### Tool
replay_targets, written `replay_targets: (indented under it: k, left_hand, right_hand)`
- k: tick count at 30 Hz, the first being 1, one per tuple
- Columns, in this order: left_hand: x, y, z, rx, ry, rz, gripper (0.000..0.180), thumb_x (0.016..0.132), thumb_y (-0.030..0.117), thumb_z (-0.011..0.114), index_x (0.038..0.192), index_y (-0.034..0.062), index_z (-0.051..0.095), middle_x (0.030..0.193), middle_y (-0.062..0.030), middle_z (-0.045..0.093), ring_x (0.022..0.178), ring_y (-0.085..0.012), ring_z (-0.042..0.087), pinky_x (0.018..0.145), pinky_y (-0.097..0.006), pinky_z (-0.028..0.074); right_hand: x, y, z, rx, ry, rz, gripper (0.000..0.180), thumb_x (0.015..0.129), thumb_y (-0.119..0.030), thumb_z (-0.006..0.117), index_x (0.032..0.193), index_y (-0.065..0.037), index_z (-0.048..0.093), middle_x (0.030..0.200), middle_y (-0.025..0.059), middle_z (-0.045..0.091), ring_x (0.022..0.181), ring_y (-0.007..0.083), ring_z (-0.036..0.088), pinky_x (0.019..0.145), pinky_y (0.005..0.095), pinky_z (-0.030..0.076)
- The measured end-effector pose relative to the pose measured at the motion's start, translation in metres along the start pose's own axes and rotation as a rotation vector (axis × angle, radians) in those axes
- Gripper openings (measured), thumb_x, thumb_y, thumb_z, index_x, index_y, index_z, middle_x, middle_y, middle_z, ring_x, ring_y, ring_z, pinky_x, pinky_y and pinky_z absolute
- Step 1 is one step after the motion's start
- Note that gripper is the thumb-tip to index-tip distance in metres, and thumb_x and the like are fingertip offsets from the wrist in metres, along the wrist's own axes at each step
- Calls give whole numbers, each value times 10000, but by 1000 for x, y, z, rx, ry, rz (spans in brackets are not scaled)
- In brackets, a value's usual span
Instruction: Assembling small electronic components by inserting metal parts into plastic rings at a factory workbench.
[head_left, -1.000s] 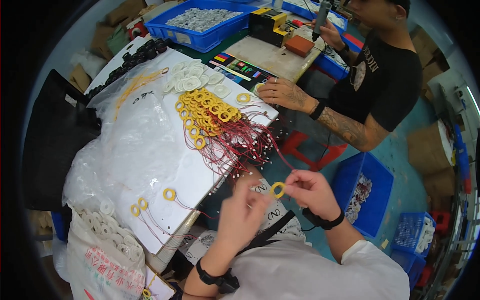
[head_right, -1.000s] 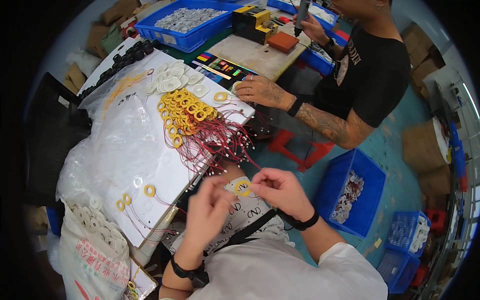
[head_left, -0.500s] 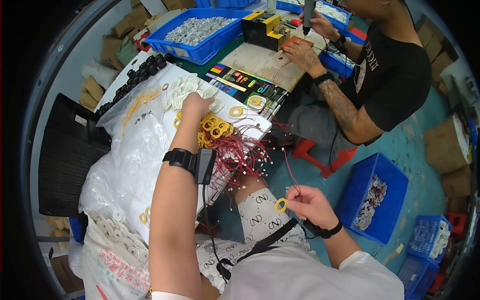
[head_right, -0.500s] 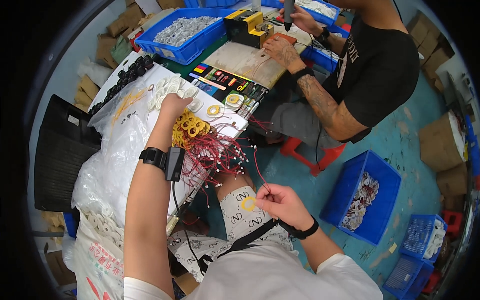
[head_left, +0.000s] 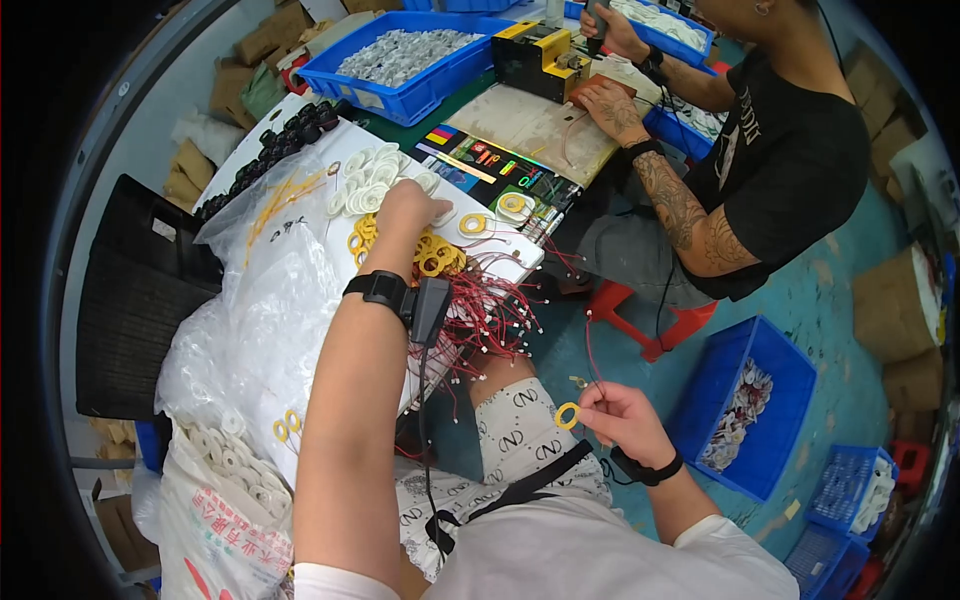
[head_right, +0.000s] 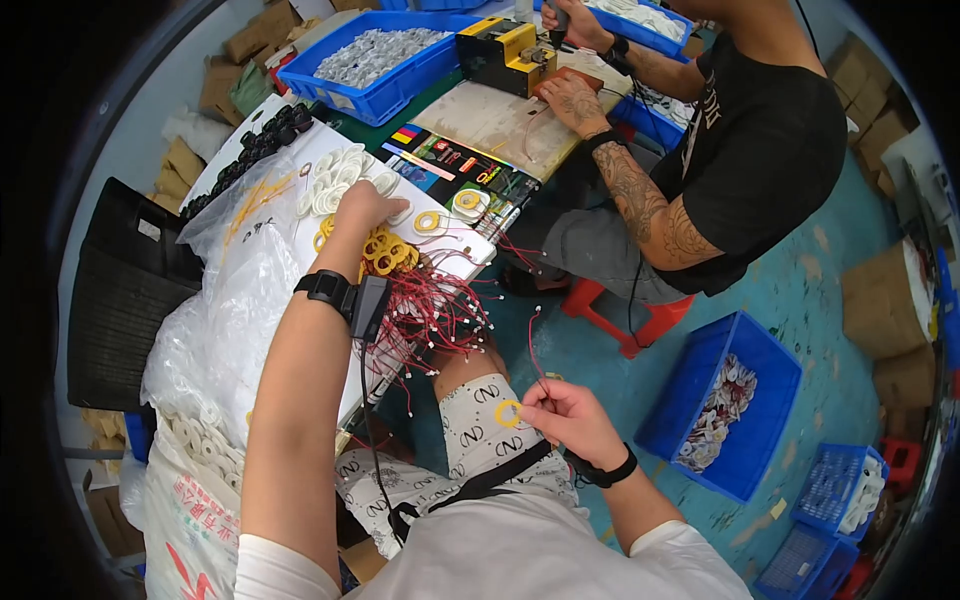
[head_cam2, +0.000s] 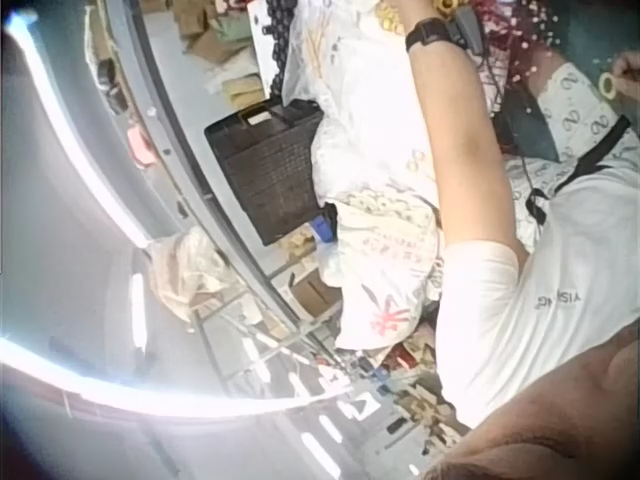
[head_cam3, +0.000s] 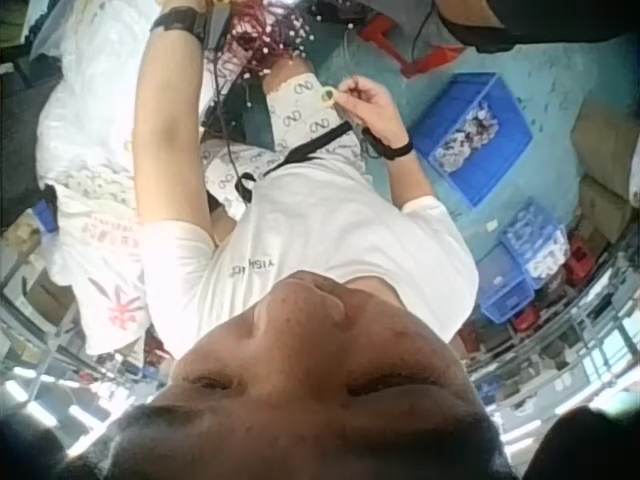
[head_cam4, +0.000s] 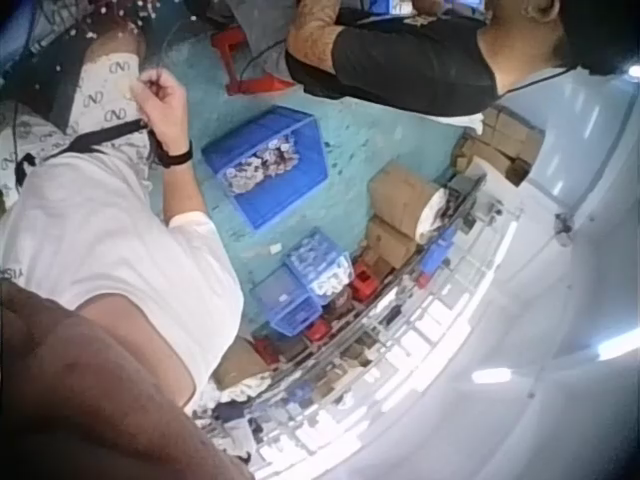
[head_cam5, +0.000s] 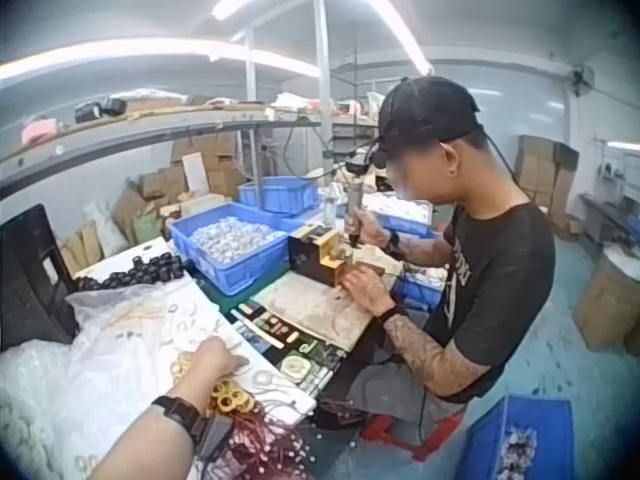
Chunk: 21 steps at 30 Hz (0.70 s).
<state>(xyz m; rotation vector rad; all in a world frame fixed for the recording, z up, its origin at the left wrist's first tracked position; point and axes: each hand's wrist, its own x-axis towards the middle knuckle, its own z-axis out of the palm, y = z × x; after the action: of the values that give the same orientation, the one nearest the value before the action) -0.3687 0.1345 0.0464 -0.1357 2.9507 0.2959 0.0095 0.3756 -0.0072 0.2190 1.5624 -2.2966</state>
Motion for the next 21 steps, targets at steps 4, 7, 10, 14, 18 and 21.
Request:
replay_targets:
  k: [4, 7, 10, 14, 18, 21]
  left_hand:
    - [0, 6, 3, -65, -43, -10, 634, 729, 481, 881, 1162, 36, 749, 1248, -165, 723, 1162, -314, 696, 936, -427, 564]
    - [-1, 10, 3, -50, -35, 6, 630, 733, 469, 882, 1179, 46, 746, 1260, -158, 720, 1165, -311, 695, 940, -426, 567]
    - [-3, 12, 1, -39, -18, 8, 614, 737, 442, 884, 1192, 55, 739, 1262, -162, 718, 1160, -314, 697, 945, -424, 568]
    - [-13, 27, 3, -87, 58, 32, 531, 757, 356, 877, 1170, 57, 729, 1253, -170, 717, 1152, -323, 698, 945, -432, 570]
    - [-9, 25, 10, -120, 207, 43, 451, 779, 295, 853, 1140, 53, 727, 1211, -167, 730, 1135, -335, 702, 932, -439, 572]
    - [-15, 11, -3, -192, 286, 99, 454, 790, 258, 837, 1169, 43, 710, 1177, -196, 730, 1091, -362, 709, 911, -447, 572]
  right_hand:
    - [0, 3, 2, -10, 6, -6, 68, 973, -46, 691, 979, -31, 625, 818, -28, 577, 569, 23, 467, 507, 192, 363]
    - [-1, 3, 2, -2, 12, 6, 57, 981, -69, 701, 991, -35, 656, 800, -55, 583, 599, -3, 487, 529, 174, 375]
    - [0, 4, 3, -20, 6, 10, 61, 983, -74, 700, 993, -34, 654, 799, -53, 579, 596, 2, 489, 530, 178, 378]
    - [-2, 7, 2, -11, 24, 17, 69, 983, -78, 701, 995, -31, 653, 792, -55, 572, 593, 6, 490, 533, 182, 378]
    - [-2, 10, 5, -30, 15, 22, 75, 982, -81, 703, 999, -29, 651, 785, -57, 569, 591, 7, 485, 532, 182, 374]
    - [-3, 6, 11, -48, 7, 4, 76, 979, -76, 706, 1001, -30, 649, 779, -58, 567, 590, 7, 484, 525, 183, 371]
